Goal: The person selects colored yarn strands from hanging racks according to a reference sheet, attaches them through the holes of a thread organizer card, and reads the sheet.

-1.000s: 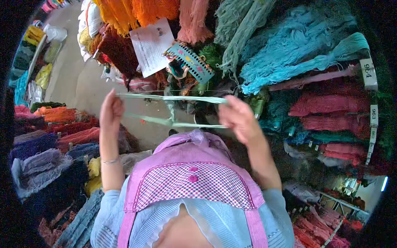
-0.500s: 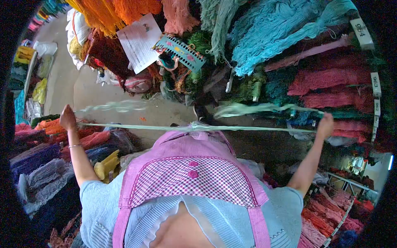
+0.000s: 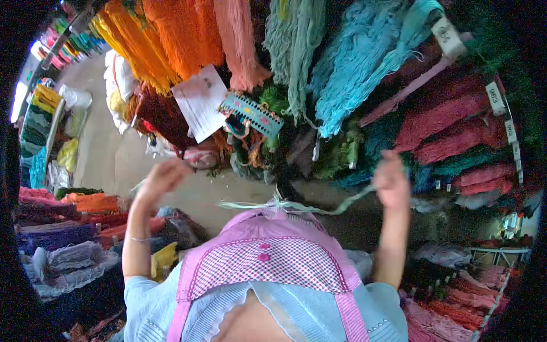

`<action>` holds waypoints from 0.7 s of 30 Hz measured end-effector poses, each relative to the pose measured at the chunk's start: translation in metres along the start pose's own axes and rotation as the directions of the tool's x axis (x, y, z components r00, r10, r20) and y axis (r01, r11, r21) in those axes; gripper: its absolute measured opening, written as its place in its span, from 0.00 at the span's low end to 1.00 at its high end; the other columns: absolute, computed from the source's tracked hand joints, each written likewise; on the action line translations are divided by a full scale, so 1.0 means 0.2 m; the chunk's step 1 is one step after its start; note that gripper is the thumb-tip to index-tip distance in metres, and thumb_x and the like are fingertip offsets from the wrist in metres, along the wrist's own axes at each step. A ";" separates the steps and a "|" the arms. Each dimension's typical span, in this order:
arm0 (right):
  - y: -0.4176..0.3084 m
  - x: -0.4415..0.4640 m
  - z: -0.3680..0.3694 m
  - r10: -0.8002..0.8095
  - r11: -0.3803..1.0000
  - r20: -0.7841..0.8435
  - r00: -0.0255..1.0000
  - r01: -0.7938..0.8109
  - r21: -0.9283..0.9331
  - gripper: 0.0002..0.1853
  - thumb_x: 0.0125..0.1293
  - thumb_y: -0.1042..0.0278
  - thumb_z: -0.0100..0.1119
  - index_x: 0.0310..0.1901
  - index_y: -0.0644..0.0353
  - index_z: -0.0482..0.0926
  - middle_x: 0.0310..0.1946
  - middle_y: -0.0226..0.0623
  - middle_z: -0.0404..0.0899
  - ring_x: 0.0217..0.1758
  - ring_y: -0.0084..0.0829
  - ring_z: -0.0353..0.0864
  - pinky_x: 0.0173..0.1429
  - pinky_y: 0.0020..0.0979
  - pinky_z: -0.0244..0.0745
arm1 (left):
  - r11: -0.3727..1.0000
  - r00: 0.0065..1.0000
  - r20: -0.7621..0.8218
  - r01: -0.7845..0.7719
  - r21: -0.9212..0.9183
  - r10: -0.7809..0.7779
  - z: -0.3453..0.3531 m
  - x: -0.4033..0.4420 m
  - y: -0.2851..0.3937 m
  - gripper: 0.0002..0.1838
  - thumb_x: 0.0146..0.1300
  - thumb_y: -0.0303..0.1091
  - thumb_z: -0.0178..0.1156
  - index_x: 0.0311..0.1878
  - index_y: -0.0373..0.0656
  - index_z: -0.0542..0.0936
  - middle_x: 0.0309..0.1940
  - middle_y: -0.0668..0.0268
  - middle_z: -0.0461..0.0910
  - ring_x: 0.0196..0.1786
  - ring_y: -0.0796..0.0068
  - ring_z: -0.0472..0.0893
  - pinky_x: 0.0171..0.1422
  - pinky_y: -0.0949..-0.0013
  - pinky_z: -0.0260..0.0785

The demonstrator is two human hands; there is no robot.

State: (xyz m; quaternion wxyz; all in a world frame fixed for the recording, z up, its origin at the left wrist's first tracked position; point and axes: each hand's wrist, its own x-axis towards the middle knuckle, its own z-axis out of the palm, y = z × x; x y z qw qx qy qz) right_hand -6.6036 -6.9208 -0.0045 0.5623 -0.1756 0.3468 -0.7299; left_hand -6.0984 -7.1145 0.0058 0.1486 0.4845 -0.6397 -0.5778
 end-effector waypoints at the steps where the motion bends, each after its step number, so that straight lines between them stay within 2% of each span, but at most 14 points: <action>1: 0.14 0.07 0.21 0.145 0.988 0.199 0.969 -0.132 -0.078 0.25 0.59 0.69 0.58 0.58 0.61 0.67 0.31 0.28 0.76 0.19 0.13 0.60 0.21 0.18 0.57 | 0.997 0.989 0.141 -0.050 0.050 0.043 0.11 0.02 0.18 0.11 0.66 0.39 0.52 0.35 0.42 0.77 0.20 0.75 0.68 0.23 0.88 0.64 0.25 0.80 0.55; 2: 0.26 0.08 0.51 0.072 0.919 0.337 0.939 0.069 -0.389 0.29 0.57 0.64 0.61 0.60 0.58 0.66 0.52 0.44 0.73 0.20 0.12 0.59 0.22 0.14 0.57 | 0.993 0.954 0.278 -0.118 0.013 0.110 0.20 0.02 0.35 0.11 0.66 0.38 0.52 0.35 0.41 0.77 0.21 0.75 0.68 0.24 0.87 0.64 0.25 0.79 0.56; 3: 0.33 0.09 0.73 0.167 0.918 0.340 0.925 -0.020 -0.397 0.34 0.51 0.68 0.64 0.60 0.65 0.65 0.57 0.41 0.72 0.24 0.11 0.62 0.28 0.15 0.60 | 0.983 0.897 0.406 -0.181 -0.027 0.176 0.28 0.02 0.50 0.11 0.66 0.38 0.53 0.34 0.40 0.77 0.21 0.74 0.68 0.24 0.87 0.65 0.25 0.78 0.57; 5: 0.38 0.09 0.97 0.298 0.800 0.558 0.774 0.117 -0.589 0.33 0.54 0.68 0.64 0.62 0.61 0.64 0.54 0.31 0.73 0.32 0.09 0.64 0.35 0.14 0.61 | 0.932 0.798 0.500 -0.359 -0.052 0.336 0.36 0.01 0.73 0.12 0.65 0.38 0.55 0.35 0.37 0.76 0.20 0.71 0.69 0.25 0.84 0.68 0.27 0.75 0.60; 6: 0.40 0.08 1.03 0.368 0.787 0.514 0.775 0.035 -0.616 0.21 0.57 0.70 0.62 0.53 0.60 0.73 0.42 0.26 0.76 0.32 0.09 0.65 0.34 0.14 0.61 | 0.863 0.768 0.500 -0.499 0.076 0.400 0.36 0.02 0.84 0.12 0.63 0.37 0.58 0.37 0.35 0.77 0.22 0.66 0.73 0.25 0.80 0.71 0.29 0.71 0.64; 7: 0.36 0.11 1.04 0.304 0.704 0.502 0.810 0.164 -0.691 0.14 0.59 0.70 0.60 0.47 0.60 0.76 0.36 0.24 0.76 0.30 0.09 0.64 0.33 0.15 0.61 | 0.698 0.676 0.490 -0.695 0.175 0.550 0.33 0.03 0.93 0.13 0.61 0.37 0.59 0.39 0.35 0.77 0.24 0.61 0.76 0.26 0.76 0.73 0.31 0.69 0.65; 9: 0.26 0.15 1.03 0.108 0.649 0.413 0.904 0.250 -0.719 0.08 0.64 0.67 0.56 0.30 0.59 0.80 0.19 0.19 0.69 0.23 0.10 0.62 0.27 0.17 0.57 | 0.596 0.643 0.529 -0.750 0.286 0.554 0.21 0.05 1.11 0.11 0.58 0.34 0.62 0.39 0.37 0.79 0.27 0.65 0.78 0.29 0.79 0.74 0.33 0.73 0.67; 10: 0.23 0.23 0.96 0.008 0.786 0.389 0.921 0.235 -0.572 0.10 0.66 0.64 0.53 0.29 0.58 0.78 0.16 0.17 0.63 0.19 0.11 0.58 0.23 0.17 0.51 | 0.539 0.671 0.491 -0.741 0.401 0.556 0.15 0.10 1.16 0.10 0.58 0.34 0.63 0.37 0.37 0.80 0.25 0.67 0.78 0.29 0.80 0.74 0.34 0.75 0.67; 11: 0.20 0.27 0.94 -0.144 0.862 0.322 0.936 0.279 -0.424 0.11 0.67 0.63 0.53 0.28 0.58 0.76 0.15 0.17 0.60 0.18 0.10 0.54 0.22 0.18 0.46 | 0.635 0.736 0.426 -0.673 0.378 0.526 0.10 0.08 1.27 0.09 0.58 0.33 0.62 0.36 0.36 0.80 0.24 0.69 0.76 0.29 0.83 0.73 0.33 0.75 0.65; 13: 0.11 0.34 0.90 -0.293 0.834 0.343 0.893 0.414 -0.366 0.14 0.69 0.59 0.50 0.28 0.58 0.74 0.15 0.17 0.58 0.17 0.11 0.51 0.21 0.19 0.44 | 0.597 0.623 0.239 -0.782 0.177 0.745 0.04 0.07 1.43 0.09 0.59 0.32 0.60 0.35 0.34 0.79 0.26 0.73 0.73 0.31 0.86 0.69 0.35 0.78 0.63; 16: 0.04 0.38 0.99 -0.367 0.862 0.338 0.867 0.453 -0.225 0.15 0.70 0.56 0.47 0.31 0.58 0.72 0.14 0.18 0.54 0.15 0.13 0.48 0.20 0.20 0.42 | 0.170 0.189 0.042 -0.943 0.286 0.981 0.09 0.17 1.65 0.11 0.60 0.35 0.61 0.35 0.35 0.80 0.21 0.75 0.72 0.26 0.88 0.66 0.29 0.80 0.57; 19: 0.00 0.49 1.11 -0.423 0.860 0.329 0.845 0.488 -0.149 0.16 0.70 0.55 0.46 0.30 0.58 0.71 0.14 0.18 0.55 0.14 0.13 0.48 0.19 0.21 0.42 | 0.352 0.325 -0.170 -0.920 0.169 0.930 0.17 0.36 1.79 0.12 0.60 0.37 0.62 0.36 0.36 0.80 0.22 0.76 0.73 0.26 0.88 0.65 0.29 0.79 0.57; 20: 0.00 0.56 1.11 -0.436 0.861 0.300 0.849 0.490 -0.137 0.16 0.70 0.55 0.46 0.30 0.58 0.71 0.14 0.18 0.55 0.14 0.12 0.49 0.19 0.21 0.42 | 0.265 0.239 -0.242 -0.961 0.081 0.940 0.17 0.56 1.80 0.12 0.60 0.37 0.62 0.37 0.36 0.80 0.24 0.75 0.75 0.28 0.89 0.67 0.31 0.80 0.59; 21: 0.00 0.64 1.09 -0.461 0.828 0.288 0.839 0.523 -0.201 0.16 0.70 0.54 0.47 0.30 0.58 0.72 0.14 0.19 0.58 0.14 0.12 0.49 0.18 0.21 0.42 | 0.295 0.264 -0.322 -0.954 0.051 0.909 0.18 0.65 1.78 0.12 0.60 0.37 0.62 0.38 0.36 0.80 0.26 0.74 0.76 0.29 0.89 0.69 0.32 0.80 0.60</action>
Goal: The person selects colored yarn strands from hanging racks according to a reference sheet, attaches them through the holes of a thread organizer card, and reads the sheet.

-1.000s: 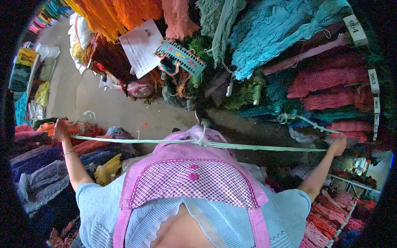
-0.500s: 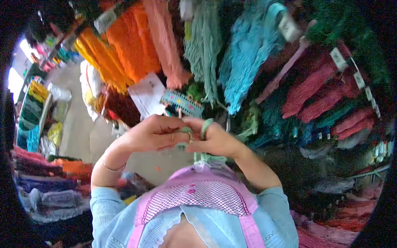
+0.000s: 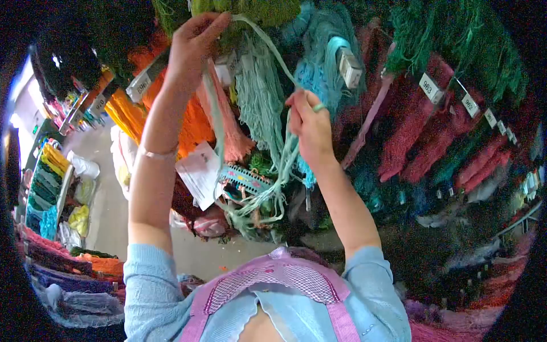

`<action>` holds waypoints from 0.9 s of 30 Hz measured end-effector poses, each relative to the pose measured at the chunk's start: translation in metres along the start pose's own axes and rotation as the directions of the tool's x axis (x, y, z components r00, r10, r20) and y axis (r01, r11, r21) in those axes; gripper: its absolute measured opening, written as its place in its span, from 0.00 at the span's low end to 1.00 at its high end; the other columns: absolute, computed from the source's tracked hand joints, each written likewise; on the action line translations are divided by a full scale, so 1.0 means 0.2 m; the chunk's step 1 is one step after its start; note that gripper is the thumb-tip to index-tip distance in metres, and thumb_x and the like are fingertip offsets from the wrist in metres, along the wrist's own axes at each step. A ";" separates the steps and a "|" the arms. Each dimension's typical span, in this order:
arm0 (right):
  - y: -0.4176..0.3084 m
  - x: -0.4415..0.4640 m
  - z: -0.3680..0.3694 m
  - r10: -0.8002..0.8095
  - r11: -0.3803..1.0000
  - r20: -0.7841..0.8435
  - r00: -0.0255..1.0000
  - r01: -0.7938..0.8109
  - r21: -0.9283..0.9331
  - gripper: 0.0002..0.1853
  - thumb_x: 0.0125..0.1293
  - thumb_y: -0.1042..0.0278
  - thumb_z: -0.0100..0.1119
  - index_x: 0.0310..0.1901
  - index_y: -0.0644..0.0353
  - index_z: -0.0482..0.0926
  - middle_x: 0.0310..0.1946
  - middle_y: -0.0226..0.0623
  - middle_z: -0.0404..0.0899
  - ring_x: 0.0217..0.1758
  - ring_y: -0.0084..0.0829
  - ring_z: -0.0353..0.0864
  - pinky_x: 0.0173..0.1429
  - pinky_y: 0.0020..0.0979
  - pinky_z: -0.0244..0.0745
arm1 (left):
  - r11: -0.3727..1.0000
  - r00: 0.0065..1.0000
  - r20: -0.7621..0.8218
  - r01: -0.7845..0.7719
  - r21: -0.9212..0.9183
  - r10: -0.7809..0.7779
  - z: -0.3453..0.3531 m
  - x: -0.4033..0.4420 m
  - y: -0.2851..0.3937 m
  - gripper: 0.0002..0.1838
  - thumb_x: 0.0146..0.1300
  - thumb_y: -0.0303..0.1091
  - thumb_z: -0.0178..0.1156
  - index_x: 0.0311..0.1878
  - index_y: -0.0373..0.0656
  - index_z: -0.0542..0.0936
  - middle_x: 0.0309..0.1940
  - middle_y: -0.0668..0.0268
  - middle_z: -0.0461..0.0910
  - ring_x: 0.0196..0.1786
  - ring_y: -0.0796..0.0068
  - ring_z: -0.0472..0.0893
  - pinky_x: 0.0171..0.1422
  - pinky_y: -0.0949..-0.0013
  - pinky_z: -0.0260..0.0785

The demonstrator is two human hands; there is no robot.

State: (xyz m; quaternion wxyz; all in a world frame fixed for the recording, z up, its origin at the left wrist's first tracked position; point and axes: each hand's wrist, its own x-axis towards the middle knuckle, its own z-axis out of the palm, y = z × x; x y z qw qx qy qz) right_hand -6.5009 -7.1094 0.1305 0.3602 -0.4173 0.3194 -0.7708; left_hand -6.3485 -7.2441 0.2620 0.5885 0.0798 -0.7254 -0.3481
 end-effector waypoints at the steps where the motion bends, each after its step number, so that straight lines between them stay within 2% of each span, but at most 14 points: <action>1: 0.06 0.04 -0.05 0.010 0.999 -0.021 1.000 -0.011 -0.042 0.16 0.70 0.54 0.48 0.30 0.58 0.73 0.15 0.19 0.59 0.13 0.12 0.49 0.18 0.21 0.41 | 0.999 0.996 -0.082 0.043 -0.022 -0.045 0.03 -0.03 -0.08 0.12 0.60 0.37 0.62 0.39 0.36 0.80 0.27 0.73 0.77 0.30 0.88 0.70 0.33 0.81 0.61; 2: 0.12 0.06 -0.11 0.025 0.996 -0.043 0.999 -0.028 -0.085 0.16 0.70 0.55 0.48 0.30 0.58 0.73 0.15 0.19 0.61 0.13 0.12 0.49 0.17 0.21 0.41 | 0.946 0.984 -0.100 0.110 -0.306 -0.147 0.05 -0.08 -0.20 0.12 0.60 0.37 0.61 0.40 0.37 0.79 0.28 0.72 0.77 0.31 0.88 0.70 0.34 0.80 0.61; 6: 0.22 -0.16 -0.27 0.211 0.891 -0.168 0.963 -0.260 -0.373 0.17 0.71 0.54 0.44 0.43 0.58 0.77 0.16 0.19 0.64 0.14 0.11 0.49 0.18 0.20 0.44 | 0.958 0.954 -0.119 0.261 -0.119 -0.275 0.07 -0.48 -0.61 0.11 0.61 0.37 0.60 0.40 0.38 0.77 0.29 0.73 0.75 0.31 0.86 0.69 0.35 0.78 0.62; 10: 0.40 -0.58 -0.62 0.419 0.689 -0.276 0.865 -0.501 -0.524 0.25 0.71 0.46 0.39 0.36 0.58 0.80 0.15 0.18 0.63 0.16 0.12 0.53 0.22 0.23 0.48 | 0.761 0.763 0.045 0.646 -0.056 -0.645 0.19 -1.01 -0.70 0.12 0.61 0.35 0.61 0.43 0.38 0.75 0.32 0.72 0.75 0.36 0.84 0.72 0.40 0.77 0.66; 11: 0.42 -0.70 -0.69 0.500 0.654 -0.258 0.827 -0.556 -0.513 0.26 0.71 0.45 0.38 0.34 0.59 0.80 0.14 0.19 0.65 0.17 0.13 0.55 0.23 0.23 0.50 | 0.815 0.818 0.159 0.571 -0.101 -0.553 0.21 -1.20 -0.93 0.14 0.62 0.35 0.60 0.46 0.37 0.75 0.34 0.71 0.75 0.38 0.83 0.72 0.43 0.77 0.67; 13: 0.45 -0.86 -0.74 0.456 0.561 -0.235 0.858 -0.482 -0.673 0.32 0.70 0.41 0.35 0.27 0.62 0.78 0.18 0.28 0.74 0.21 0.20 0.68 0.29 0.26 0.63 | 0.663 0.706 0.348 0.704 -0.255 -0.616 0.33 -1.44 -0.97 0.18 0.62 0.36 0.60 0.51 0.37 0.73 0.39 0.73 0.75 0.41 0.83 0.72 0.45 0.77 0.67; 16: 0.39 -0.99 -0.72 0.650 0.358 -0.353 0.673 -0.681 -0.639 0.34 0.70 0.39 0.34 0.23 0.64 0.76 0.15 0.30 0.71 0.22 0.23 0.70 0.30 0.26 0.65 | 0.667 0.601 0.570 0.735 -0.120 -0.560 0.52 -1.69 -0.96 0.18 0.62 0.42 0.60 0.48 0.39 0.76 0.38 0.69 0.77 0.40 0.80 0.74 0.46 0.70 0.69; 17: 0.36 -1.02 -0.71 0.686 0.289 -0.370 0.626 -0.702 -0.651 0.34 0.70 0.39 0.34 0.23 0.63 0.75 0.15 0.30 0.71 0.21 0.22 0.70 0.30 0.26 0.65 | 0.633 0.410 0.682 0.767 0.101 -0.606 0.54 -1.70 -0.92 0.17 0.62 0.46 0.58 0.43 0.41 0.78 0.32 0.69 0.78 0.36 0.80 0.75 0.43 0.70 0.69; 20: 0.33 -1.18 -0.84 0.575 0.318 -0.303 0.760 -0.549 -0.773 0.26 0.68 0.45 0.44 0.26 0.63 0.74 0.16 0.35 0.70 0.22 0.26 0.70 0.32 0.29 0.66 | 0.758 0.431 0.624 0.398 0.516 -0.651 0.60 -1.85 -1.08 0.21 0.64 0.55 0.48 0.41 0.50 0.81 0.29 0.57 0.80 0.32 0.59 0.81 0.37 0.61 0.71; 21: 0.29 -1.24 -0.85 0.507 0.257 -0.367 0.780 -0.543 -0.799 0.21 0.67 0.50 0.47 0.34 0.64 0.74 0.23 0.39 0.72 0.28 0.30 0.71 0.36 0.33 0.68 | 0.649 0.421 0.500 0.384 0.657 -0.756 0.58 -1.83 -1.11 0.23 0.62 0.59 0.46 0.41 0.53 0.82 0.31 0.53 0.80 0.33 0.50 0.79 0.35 0.56 0.72; 24: 0.20 -1.59 -1.19 0.593 0.128 -0.437 0.676 -0.615 -0.778 0.18 0.68 0.55 0.46 0.46 0.62 0.73 0.34 0.44 0.76 0.38 0.39 0.75 0.44 0.37 0.69 | 0.457 0.510 0.329 0.146 0.877 -0.795 0.44 -1.54 -1.13 0.16 0.59 0.45 0.53 0.27 0.42 0.81 0.27 0.55 0.81 0.31 0.57 0.82 0.32 0.55 0.72; 25: 0.20 -1.80 -1.37 0.587 0.121 -0.408 0.699 -0.575 -0.809 0.17 0.67 0.57 0.46 0.48 0.61 0.74 0.38 0.45 0.76 0.43 0.41 0.76 0.46 0.37 0.70 | 0.514 0.660 0.341 0.081 0.854 -0.669 0.37 -1.54 -1.25 0.14 0.57 0.45 0.55 0.28 0.44 0.81 0.29 0.56 0.82 0.32 0.56 0.82 0.32 0.57 0.71; 26: 0.19 -2.01 -1.53 0.599 -0.270 -0.360 0.715 -0.243 -0.932 0.16 0.66 0.59 0.47 0.49 0.59 0.74 0.41 0.45 0.77 0.45 0.42 0.75 0.49 0.37 0.70 | 0.461 0.878 0.276 -0.073 0.884 -0.390 0.32 -1.51 -1.29 0.13 0.56 0.42 0.55 0.23 0.44 0.77 0.24 0.60 0.78 0.28 0.58 0.78 0.29 0.61 0.67; 27: 0.15 -2.20 -1.67 0.594 -0.398 -0.431 0.679 -0.218 -0.891 0.16 0.64 0.58 0.48 0.48 0.57 0.75 0.42 0.45 0.77 0.47 0.42 0.75 0.49 0.38 0.70 | 0.388 0.939 0.306 -0.343 0.856 0.155 0.25 -1.49 -1.44 0.11 0.54 0.38 0.56 0.20 0.46 0.70 0.18 0.66 0.68 0.23 0.64 0.72 0.26 0.65 0.61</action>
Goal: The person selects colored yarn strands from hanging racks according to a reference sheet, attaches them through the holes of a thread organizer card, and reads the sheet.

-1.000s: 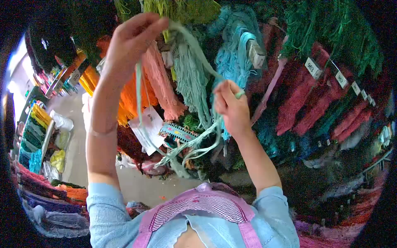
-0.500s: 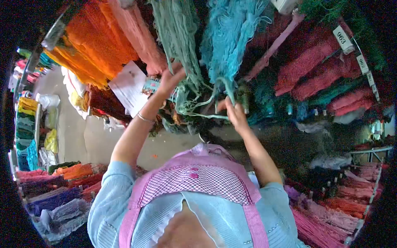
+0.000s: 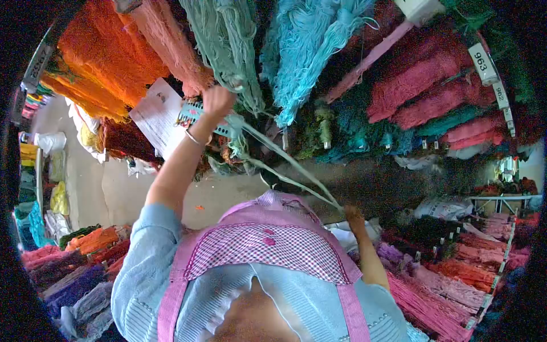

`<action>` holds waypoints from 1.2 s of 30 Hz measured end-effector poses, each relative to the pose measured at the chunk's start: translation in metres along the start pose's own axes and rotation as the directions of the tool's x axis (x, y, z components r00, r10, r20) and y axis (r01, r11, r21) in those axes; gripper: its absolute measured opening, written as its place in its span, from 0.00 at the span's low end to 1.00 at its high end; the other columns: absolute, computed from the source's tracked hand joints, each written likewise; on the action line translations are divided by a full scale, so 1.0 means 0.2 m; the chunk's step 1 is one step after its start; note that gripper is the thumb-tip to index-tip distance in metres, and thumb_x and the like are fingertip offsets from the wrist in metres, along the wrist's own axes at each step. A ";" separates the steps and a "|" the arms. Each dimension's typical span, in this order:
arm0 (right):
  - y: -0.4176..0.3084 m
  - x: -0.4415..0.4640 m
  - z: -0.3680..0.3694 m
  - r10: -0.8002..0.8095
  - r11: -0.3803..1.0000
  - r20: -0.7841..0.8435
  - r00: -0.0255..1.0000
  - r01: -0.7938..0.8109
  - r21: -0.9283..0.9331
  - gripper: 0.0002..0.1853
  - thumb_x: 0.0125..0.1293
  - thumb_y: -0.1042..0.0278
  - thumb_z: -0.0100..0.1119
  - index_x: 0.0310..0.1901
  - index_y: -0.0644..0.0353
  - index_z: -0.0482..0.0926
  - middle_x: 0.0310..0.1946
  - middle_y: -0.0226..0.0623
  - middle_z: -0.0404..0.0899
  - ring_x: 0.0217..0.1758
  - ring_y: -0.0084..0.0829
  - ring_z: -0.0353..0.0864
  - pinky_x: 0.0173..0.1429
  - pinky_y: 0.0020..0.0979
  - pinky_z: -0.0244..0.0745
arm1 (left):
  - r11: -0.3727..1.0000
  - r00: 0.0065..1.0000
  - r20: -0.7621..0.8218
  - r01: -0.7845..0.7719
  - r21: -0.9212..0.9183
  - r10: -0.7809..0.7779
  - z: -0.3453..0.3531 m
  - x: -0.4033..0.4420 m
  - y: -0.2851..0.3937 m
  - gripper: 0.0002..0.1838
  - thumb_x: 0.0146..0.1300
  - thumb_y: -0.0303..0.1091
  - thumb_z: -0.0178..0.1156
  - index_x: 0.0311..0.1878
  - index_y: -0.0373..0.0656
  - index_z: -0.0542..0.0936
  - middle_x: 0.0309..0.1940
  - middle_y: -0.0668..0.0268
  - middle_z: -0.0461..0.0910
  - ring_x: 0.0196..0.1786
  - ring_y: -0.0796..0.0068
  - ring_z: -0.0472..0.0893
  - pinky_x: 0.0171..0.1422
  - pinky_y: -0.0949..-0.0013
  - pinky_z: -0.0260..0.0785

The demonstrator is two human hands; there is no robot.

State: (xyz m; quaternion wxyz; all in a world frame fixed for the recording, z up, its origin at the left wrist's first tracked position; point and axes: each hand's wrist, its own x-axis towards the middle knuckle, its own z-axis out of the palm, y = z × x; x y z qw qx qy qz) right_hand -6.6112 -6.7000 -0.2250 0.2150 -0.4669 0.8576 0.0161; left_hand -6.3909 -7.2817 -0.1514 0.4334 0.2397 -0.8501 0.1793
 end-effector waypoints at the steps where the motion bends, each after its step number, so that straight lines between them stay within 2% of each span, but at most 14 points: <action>1: 0.22 -0.12 0.14 0.120 0.989 0.036 0.992 -0.117 -0.087 0.16 0.62 0.57 0.50 0.47 0.54 0.76 0.42 0.46 0.78 0.48 0.41 0.76 0.50 0.38 0.71 | 0.992 0.975 -0.202 -0.076 0.105 0.096 -0.03 0.10 -0.07 0.11 0.51 0.35 0.57 0.19 0.49 0.65 0.17 0.69 0.61 0.20 0.70 0.67 0.24 0.65 0.58; 3: 0.77 -0.37 0.46 0.248 0.941 0.037 0.968 -0.232 -0.246 0.16 0.59 0.55 0.52 0.46 0.50 0.78 0.44 0.46 0.79 0.50 0.40 0.76 0.51 0.38 0.71 | 0.969 0.976 -0.118 -0.158 0.190 0.182 0.02 0.15 -0.25 0.09 0.50 0.35 0.57 0.20 0.49 0.67 0.18 0.70 0.63 0.21 0.72 0.68 0.25 0.66 0.60; 4: 0.45 -0.52 0.14 0.717 0.697 -0.033 0.696 -0.714 0.067 0.14 0.54 0.54 0.58 0.40 0.50 0.79 0.36 0.46 0.80 0.43 0.43 0.80 0.42 0.41 0.73 | 0.951 0.973 -0.061 -0.202 0.232 0.222 0.00 0.20 -0.32 0.08 0.50 0.36 0.56 0.20 0.50 0.69 0.18 0.70 0.63 0.21 0.72 0.68 0.25 0.66 0.60; 8: 0.50 -0.81 -0.06 0.698 0.692 -0.100 0.709 -0.704 -0.161 0.13 0.50 0.56 0.61 0.36 0.52 0.81 0.30 0.43 0.81 0.35 0.45 0.81 0.32 0.43 0.74 | 0.987 0.924 0.369 0.141 -0.078 -0.103 -0.07 0.36 -0.41 0.14 0.50 0.38 0.57 0.40 0.46 0.76 0.25 0.62 0.74 0.27 0.62 0.76 0.29 0.59 0.67; 14: 0.32 -0.21 0.06 0.229 0.969 0.097 0.969 -0.217 -0.116 0.10 0.58 0.61 0.54 0.35 0.58 0.78 0.36 0.43 0.79 0.39 0.46 0.79 0.41 0.43 0.73 | 0.796 0.464 0.801 0.279 -0.537 0.377 -0.05 0.49 -0.24 0.23 0.55 0.47 0.60 0.50 0.44 0.77 0.46 0.54 0.79 0.44 0.52 0.78 0.49 0.59 0.71; 15: 0.17 -0.05 0.01 0.059 0.994 0.080 0.995 -0.051 -0.100 0.10 0.59 0.61 0.53 0.35 0.59 0.78 0.37 0.44 0.79 0.40 0.46 0.78 0.43 0.43 0.73 | 0.699 0.701 0.592 0.188 -0.690 0.397 -0.15 0.45 -0.26 0.25 0.53 0.43 0.63 0.54 0.45 0.75 0.44 0.54 0.80 0.46 0.59 0.79 0.52 0.63 0.70; 18: -0.55 0.32 -0.38 -0.047 0.991 0.192 0.980 0.021 0.136 0.08 0.59 0.64 0.54 0.34 0.60 0.76 0.36 0.45 0.78 0.41 0.46 0.77 0.48 0.40 0.72 | 0.080 0.787 0.617 0.616 -0.783 -0.016 -0.24 0.19 -0.34 0.23 0.54 0.32 0.63 0.55 0.46 0.76 0.43 0.54 0.80 0.47 0.75 0.78 0.52 0.67 0.69; 20: -0.71 0.55 -0.39 -0.585 0.725 -0.233 0.777 0.629 0.281 0.08 0.60 0.67 0.55 0.32 0.62 0.75 0.33 0.40 0.77 0.39 0.41 0.77 0.47 0.36 0.72 | 0.201 0.654 0.555 0.721 -0.663 -0.514 -0.25 -0.11 -0.34 0.16 0.53 0.29 0.60 0.47 0.42 0.79 0.38 0.55 0.81 0.44 0.71 0.80 0.49 0.65 0.70; 24: -1.38 0.74 -0.72 -0.391 0.176 -0.091 0.916 0.171 0.969 0.09 0.65 0.69 0.50 0.28 0.62 0.71 0.28 0.31 0.74 0.33 0.22 0.74 0.40 0.25 0.69 | 0.118 0.185 0.537 0.980 -0.158 -0.823 -0.44 -0.53 0.04 0.14 0.55 0.41 0.56 0.37 0.41 0.80 0.30 0.54 0.81 0.35 0.55 0.81 0.41 0.57 0.71; 26: -1.59 0.89 -0.82 -0.470 0.178 0.037 0.882 0.054 0.983 0.10 0.66 0.69 0.50 0.26 0.60 0.69 0.25 0.26 0.69 0.29 0.16 0.68 0.34 0.21 0.63 | -0.053 0.008 0.703 0.996 -0.065 -0.711 -0.45 -0.56 0.17 0.15 0.56 0.43 0.57 0.36 0.40 0.81 0.29 0.52 0.80 0.35 0.54 0.80 0.41 0.56 0.70; 27: -1.72 0.94 -0.85 -0.504 0.439 -0.062 0.862 0.317 0.840 0.11 0.64 0.69 0.55 0.26 0.60 0.68 0.21 0.22 0.64 0.25 0.15 0.62 0.28 0.20 0.56 | -0.230 -0.045 0.726 0.960 -0.158 -0.686 -0.34 -0.65 0.23 0.18 0.57 0.44 0.59 0.38 0.36 0.81 0.25 0.63 0.80 0.29 0.75 0.77 0.36 0.69 0.67; 29: -1.92 1.04 -0.92 -0.594 0.651 -0.063 0.802 0.525 0.548 0.10 0.59 0.68 0.63 0.31 0.62 0.71 0.22 0.30 0.71 0.26 0.18 0.68 0.29 0.22 0.63 | -0.590 -0.100 0.733 0.670 -0.451 -0.673 -0.25 -0.63 0.32 0.16 0.57 0.41 0.62 0.30 0.34 0.78 0.23 0.68 0.78 0.24 0.74 0.75 0.30 0.68 0.65; 31: -1.98 1.25 -0.87 -0.778 0.538 -0.255 0.574 0.819 0.201 0.05 0.62 0.71 0.56 0.35 0.61 0.71 0.23 0.36 0.76 0.25 0.28 0.77 0.29 0.30 0.68 | -0.681 -0.124 0.736 0.502 -0.533 -0.666 -0.27 -0.58 0.30 0.12 0.57 0.34 0.62 0.28 0.34 0.77 0.21 0.74 0.74 0.22 0.85 0.69 0.26 0.77 0.60; 36: -2.16 1.49 -0.79 -0.674 0.717 0.107 0.731 0.613 0.331 0.07 0.61 0.69 0.55 0.37 0.62 0.73 0.25 0.38 0.80 0.24 0.35 0.79 0.28 0.32 0.71 | -0.673 -0.080 0.746 0.502 -0.543 -0.661 -0.40 -0.59 0.27 0.07 0.59 0.28 0.60 0.39 0.37 0.79 0.22 0.74 0.74 0.24 0.86 0.71 0.29 0.80 0.63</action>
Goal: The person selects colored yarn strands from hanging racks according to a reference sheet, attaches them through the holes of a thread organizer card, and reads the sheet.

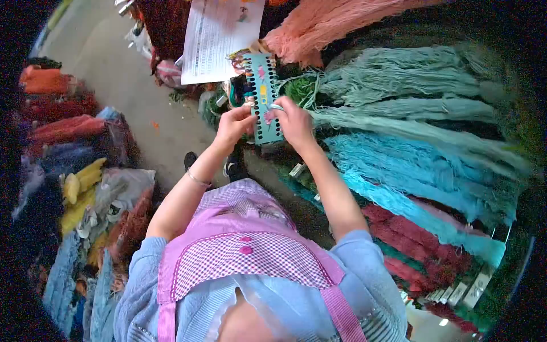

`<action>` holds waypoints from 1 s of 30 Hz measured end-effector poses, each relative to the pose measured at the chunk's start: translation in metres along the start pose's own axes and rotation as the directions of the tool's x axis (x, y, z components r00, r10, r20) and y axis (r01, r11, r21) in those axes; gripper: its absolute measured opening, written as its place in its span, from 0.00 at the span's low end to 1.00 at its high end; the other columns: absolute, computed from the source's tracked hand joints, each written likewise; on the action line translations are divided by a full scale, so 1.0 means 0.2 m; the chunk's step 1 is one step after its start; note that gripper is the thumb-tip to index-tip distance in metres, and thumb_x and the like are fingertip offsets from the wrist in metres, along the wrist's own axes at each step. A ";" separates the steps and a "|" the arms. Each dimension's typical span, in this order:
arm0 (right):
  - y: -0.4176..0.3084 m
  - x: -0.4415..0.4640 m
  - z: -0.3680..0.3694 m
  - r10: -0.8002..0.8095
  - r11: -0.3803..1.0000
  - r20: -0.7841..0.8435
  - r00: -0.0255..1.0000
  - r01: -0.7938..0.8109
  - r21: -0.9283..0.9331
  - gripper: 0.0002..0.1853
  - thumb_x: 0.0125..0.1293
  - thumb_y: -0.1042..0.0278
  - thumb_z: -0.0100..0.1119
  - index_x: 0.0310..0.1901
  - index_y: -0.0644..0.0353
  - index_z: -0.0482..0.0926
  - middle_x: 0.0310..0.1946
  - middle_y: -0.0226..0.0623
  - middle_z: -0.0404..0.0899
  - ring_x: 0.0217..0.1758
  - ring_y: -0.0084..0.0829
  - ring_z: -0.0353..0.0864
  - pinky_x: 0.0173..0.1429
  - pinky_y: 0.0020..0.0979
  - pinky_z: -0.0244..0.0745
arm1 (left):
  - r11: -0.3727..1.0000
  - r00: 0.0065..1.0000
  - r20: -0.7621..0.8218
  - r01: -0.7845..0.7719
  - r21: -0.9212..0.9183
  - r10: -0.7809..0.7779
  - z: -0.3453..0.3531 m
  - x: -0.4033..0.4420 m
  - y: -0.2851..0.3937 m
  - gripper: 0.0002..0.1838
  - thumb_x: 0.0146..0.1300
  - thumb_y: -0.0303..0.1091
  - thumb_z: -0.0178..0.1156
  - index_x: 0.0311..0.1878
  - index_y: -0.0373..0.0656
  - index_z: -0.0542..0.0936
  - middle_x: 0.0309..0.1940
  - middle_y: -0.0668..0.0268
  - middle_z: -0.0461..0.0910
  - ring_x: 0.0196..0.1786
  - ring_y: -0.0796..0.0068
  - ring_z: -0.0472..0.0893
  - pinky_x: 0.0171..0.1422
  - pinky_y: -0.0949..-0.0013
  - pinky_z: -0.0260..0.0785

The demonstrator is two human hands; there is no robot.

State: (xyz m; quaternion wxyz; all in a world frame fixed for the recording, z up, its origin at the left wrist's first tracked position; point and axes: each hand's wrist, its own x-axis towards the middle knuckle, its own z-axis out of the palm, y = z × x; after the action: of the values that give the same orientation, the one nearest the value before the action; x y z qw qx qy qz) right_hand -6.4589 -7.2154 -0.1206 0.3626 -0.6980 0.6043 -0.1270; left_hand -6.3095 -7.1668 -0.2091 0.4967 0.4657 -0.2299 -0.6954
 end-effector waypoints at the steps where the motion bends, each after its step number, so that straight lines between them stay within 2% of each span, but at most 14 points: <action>1: -0.03 0.02 0.02 -0.011 0.997 0.002 1.000 0.011 0.077 0.07 0.59 0.69 0.58 0.35 0.63 0.75 0.23 0.37 0.79 0.21 0.31 0.78 0.27 0.30 0.70 | 1.000 1.000 -0.010 0.010 -0.007 -0.010 0.00 -0.01 -0.01 0.07 0.59 0.28 0.60 0.39 0.37 0.79 0.22 0.74 0.74 0.24 0.86 0.71 0.29 0.80 0.63; 3: 0.19 0.10 0.15 -0.098 0.979 -0.052 0.994 0.106 0.173 0.06 0.58 0.69 0.60 0.32 0.63 0.76 0.22 0.36 0.79 0.21 0.28 0.77 0.28 0.28 0.70 | 0.999 0.999 0.003 -0.033 0.016 0.033 0.00 -0.02 -0.02 0.07 0.59 0.27 0.59 0.41 0.38 0.80 0.23 0.75 0.74 0.26 0.87 0.71 0.30 0.80 0.63; 4: 0.10 0.09 0.14 0.032 0.979 0.028 0.999 -0.037 0.198 0.06 0.57 0.70 0.61 0.32 0.63 0.77 0.23 0.35 0.79 0.24 0.27 0.78 0.30 0.29 0.71 | 0.999 0.999 0.019 -0.040 -0.023 0.040 0.01 -0.04 -0.01 0.07 0.60 0.28 0.59 0.41 0.37 0.79 0.26 0.74 0.75 0.27 0.87 0.72 0.31 0.80 0.64; 5: 0.10 0.09 0.18 0.005 0.989 -0.017 1.000 -0.002 0.150 0.05 0.56 0.71 0.60 0.31 0.63 0.77 0.23 0.36 0.79 0.25 0.28 0.78 0.31 0.29 0.71 | 0.999 0.999 0.010 -0.035 -0.027 0.035 0.00 -0.02 -0.04 0.07 0.60 0.28 0.59 0.41 0.37 0.79 0.26 0.74 0.75 0.27 0.87 0.72 0.31 0.80 0.64; 6: 0.10 0.08 0.21 -0.026 0.994 -0.062 0.998 0.032 0.102 0.05 0.56 0.71 0.60 0.31 0.63 0.77 0.23 0.36 0.79 0.26 0.29 0.78 0.31 0.29 0.71 | 0.988 0.994 0.034 -0.105 0.112 0.102 -0.02 -0.01 -0.07 0.08 0.61 0.28 0.58 0.42 0.36 0.79 0.27 0.73 0.76 0.28 0.87 0.72 0.32 0.79 0.65; 7: 0.10 0.07 0.22 -0.163 0.987 -0.112 0.980 0.161 -0.028 0.06 0.55 0.71 0.61 0.32 0.63 0.77 0.25 0.39 0.78 0.26 0.33 0.79 0.32 0.32 0.72 | 0.953 0.984 0.069 -0.176 0.247 0.164 -0.02 0.00 -0.07 0.09 0.62 0.28 0.58 0.44 0.35 0.78 0.29 0.73 0.76 0.28 0.86 0.72 0.33 0.79 0.66; 9: 0.15 0.05 0.24 -0.364 0.920 -0.160 0.918 0.328 -0.215 0.07 0.54 0.70 0.61 0.34 0.62 0.76 0.29 0.41 0.77 0.29 0.37 0.79 0.34 0.35 0.73 | 0.977 0.988 0.034 -0.154 0.150 0.151 -0.01 0.00 -0.08 0.11 0.63 0.29 0.56 0.46 0.34 0.77 0.30 0.72 0.76 0.30 0.84 0.75 0.35 0.78 0.70; 12: 0.05 0.00 0.20 -0.334 0.938 -0.128 0.934 0.317 -0.141 0.11 0.52 0.69 0.63 0.35 0.63 0.76 0.32 0.42 0.77 0.33 0.40 0.79 0.37 0.37 0.74 | 0.984 0.988 0.002 -0.156 0.091 0.156 -0.01 0.01 -0.07 0.12 0.64 0.29 0.55 0.48 0.33 0.77 0.30 0.71 0.77 0.30 0.83 0.77 0.35 0.77 0.73; 15: 0.05 0.00 0.19 -0.351 0.933 -0.123 0.928 0.335 -0.133 0.12 0.50 0.68 0.65 0.35 0.63 0.76 0.31 0.40 0.77 0.31 0.39 0.79 0.34 0.34 0.74 | 0.998 1.000 -0.014 -0.008 0.068 0.009 -0.02 0.03 -0.05 0.12 0.64 0.29 0.55 0.47 0.34 0.78 0.30 0.68 0.79 0.29 0.81 0.79 0.33 0.75 0.75; 18: 0.06 0.00 0.18 -0.182 0.981 -0.037 0.982 0.180 -0.069 0.13 0.51 0.68 0.65 0.37 0.62 0.76 0.29 0.38 0.78 0.29 0.33 0.80 0.32 0.31 0.75 | 0.997 0.998 0.009 0.064 -0.032 -0.064 -0.01 0.04 -0.03 0.12 0.63 0.30 0.56 0.47 0.33 0.78 0.31 0.65 0.80 0.29 0.80 0.79 0.34 0.76 0.75; 20: 0.07 0.00 0.17 0.021 0.994 0.014 1.000 -0.022 0.104 0.14 0.54 0.74 0.63 0.42 0.64 0.74 0.29 0.31 0.77 0.33 0.15 0.75 0.40 0.21 0.71 | 0.986 0.991 -0.039 0.120 -0.119 -0.126 -0.05 0.01 -0.02 0.12 0.63 0.32 0.56 0.44 0.32 0.78 0.33 0.62 0.81 0.29 0.80 0.79 0.35 0.77 0.75; 25: 0.13 0.00 0.15 0.005 0.983 0.106 0.994 -0.024 0.181 0.16 0.56 0.74 0.62 0.45 0.67 0.71 0.34 0.28 0.77 0.36 0.15 0.75 0.43 0.19 0.71 | 0.957 0.977 -0.013 0.207 -0.203 -0.214 -0.15 -0.04 -0.03 0.12 0.62 0.33 0.57 0.43 0.35 0.77 0.35 0.63 0.82 0.30 0.77 0.81 0.38 0.75 0.75; 28: 0.13 0.00 0.15 -0.003 0.980 0.096 0.995 -0.016 0.198 0.15 0.56 0.73 0.62 0.45 0.66 0.73 0.32 0.28 0.77 0.35 0.15 0.75 0.42 0.20 0.71 | 0.950 0.984 -0.013 0.165 -0.265 -0.175 -0.13 -0.04 -0.04 0.12 0.62 0.34 0.57 0.43 0.35 0.76 0.35 0.65 0.81 0.28 0.79 0.79 0.35 0.77 0.73; 30: 0.15 0.00 0.13 -0.022 0.992 0.008 1.000 0.021 0.124 0.14 0.52 0.68 0.64 0.41 0.62 0.77 0.27 0.33 0.80 0.30 0.22 0.79 0.37 0.26 0.74 | 0.811 0.993 0.057 0.116 -0.573 -0.102 -0.14 -0.04 -0.07 0.10 0.61 0.31 0.56 0.44 0.37 0.76 0.33 0.67 0.80 0.25 0.82 0.75 0.30 0.78 0.68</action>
State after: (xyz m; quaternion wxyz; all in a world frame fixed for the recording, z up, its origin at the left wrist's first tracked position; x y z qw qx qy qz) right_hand -6.4648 -7.2068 -0.1596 0.4069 -0.6812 0.5858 -0.1650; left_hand -6.2909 -7.1498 -0.2294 0.5705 0.2985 0.0120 -0.7650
